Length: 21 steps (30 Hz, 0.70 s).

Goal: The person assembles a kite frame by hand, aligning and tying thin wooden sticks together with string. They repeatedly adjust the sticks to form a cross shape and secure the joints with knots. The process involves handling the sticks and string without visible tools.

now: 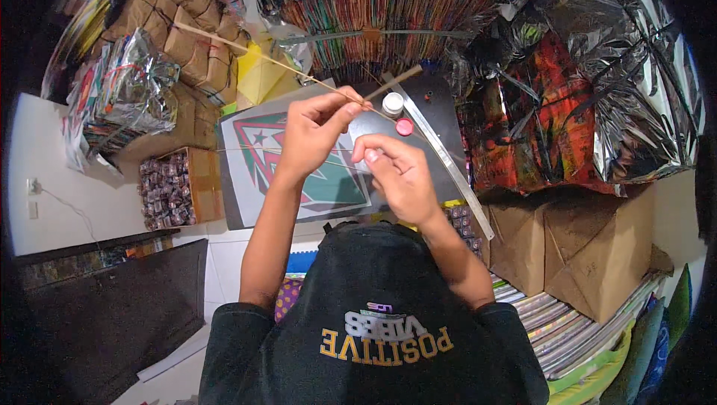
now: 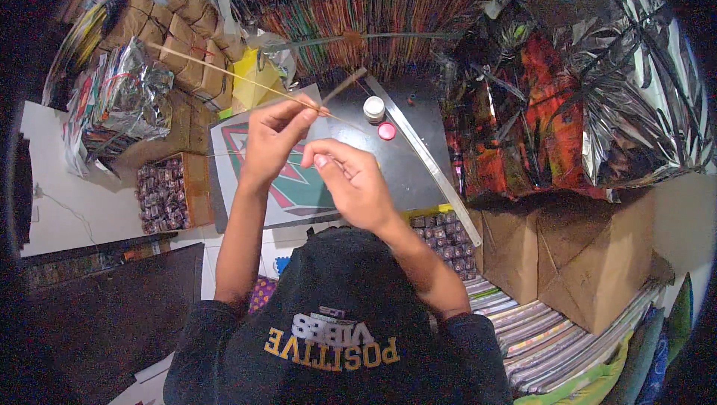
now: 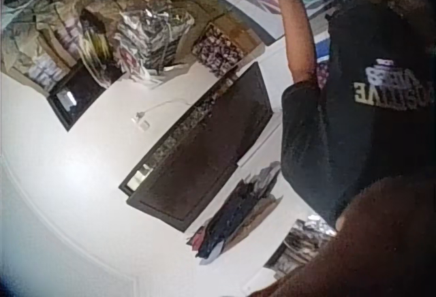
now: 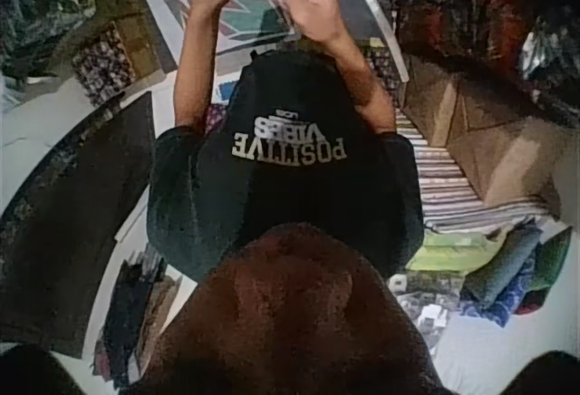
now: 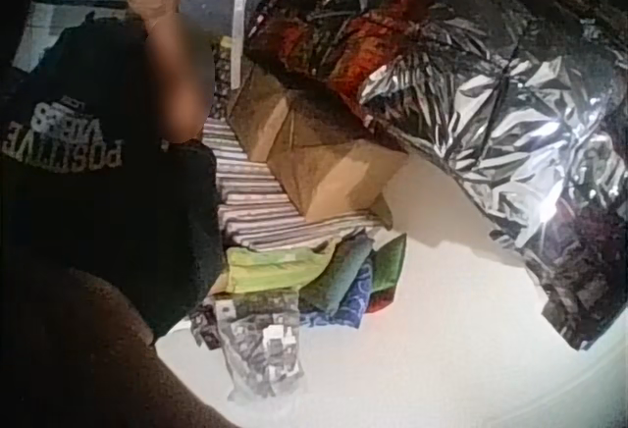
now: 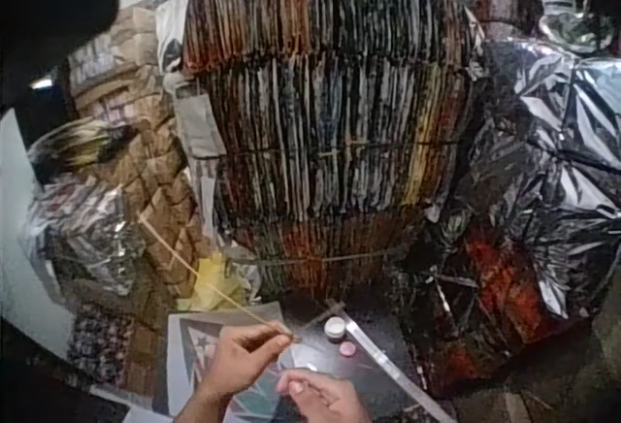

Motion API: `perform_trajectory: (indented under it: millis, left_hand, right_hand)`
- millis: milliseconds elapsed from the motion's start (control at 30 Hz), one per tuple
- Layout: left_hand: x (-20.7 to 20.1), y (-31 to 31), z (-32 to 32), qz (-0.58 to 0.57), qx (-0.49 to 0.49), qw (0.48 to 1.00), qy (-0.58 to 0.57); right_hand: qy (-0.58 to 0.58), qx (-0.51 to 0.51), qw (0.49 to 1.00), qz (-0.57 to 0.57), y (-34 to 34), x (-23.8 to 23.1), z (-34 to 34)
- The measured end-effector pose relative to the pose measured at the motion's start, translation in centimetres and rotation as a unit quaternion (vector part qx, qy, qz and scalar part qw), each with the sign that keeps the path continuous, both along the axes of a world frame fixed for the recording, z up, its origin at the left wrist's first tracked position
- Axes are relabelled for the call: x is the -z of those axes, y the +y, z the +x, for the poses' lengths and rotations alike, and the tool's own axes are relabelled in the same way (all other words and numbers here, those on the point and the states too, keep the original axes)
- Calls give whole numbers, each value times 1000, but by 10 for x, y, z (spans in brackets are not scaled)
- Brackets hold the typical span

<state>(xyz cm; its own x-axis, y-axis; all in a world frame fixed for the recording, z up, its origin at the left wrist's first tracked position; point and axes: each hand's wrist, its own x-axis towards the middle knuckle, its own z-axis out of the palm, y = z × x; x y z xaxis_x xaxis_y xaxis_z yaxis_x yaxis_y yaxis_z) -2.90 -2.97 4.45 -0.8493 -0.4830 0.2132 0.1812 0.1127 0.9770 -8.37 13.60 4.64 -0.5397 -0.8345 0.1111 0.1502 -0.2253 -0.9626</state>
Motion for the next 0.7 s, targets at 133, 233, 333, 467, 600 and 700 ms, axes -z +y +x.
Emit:
perform_trajectory:
  millis: [133,233,333,467,600,700]
  left_hand:
    - [14,1,7,-126,46,989,-65]
    - [17,0,16,-166,55,980,-91]
    - [8,-12,25,-156,97,978,-103]
    - [-2,-30,41,-28,153,985,-75]
    - [-1,-38,42,97,43,994,-9]
    - [5,-36,36,221,-49,972,61]
  right_hand:
    - [-192,-6,981,7,13,-22,-16]
    - [-260,6,965,22,24,-40,-33]
    - [-144,12,988,48,46,-46,-53]
    - [-8,62,991,117,74,-43,-81]
    - [99,62,978,171,98,-6,-95]
    - [76,5,967,244,118,34,-109]
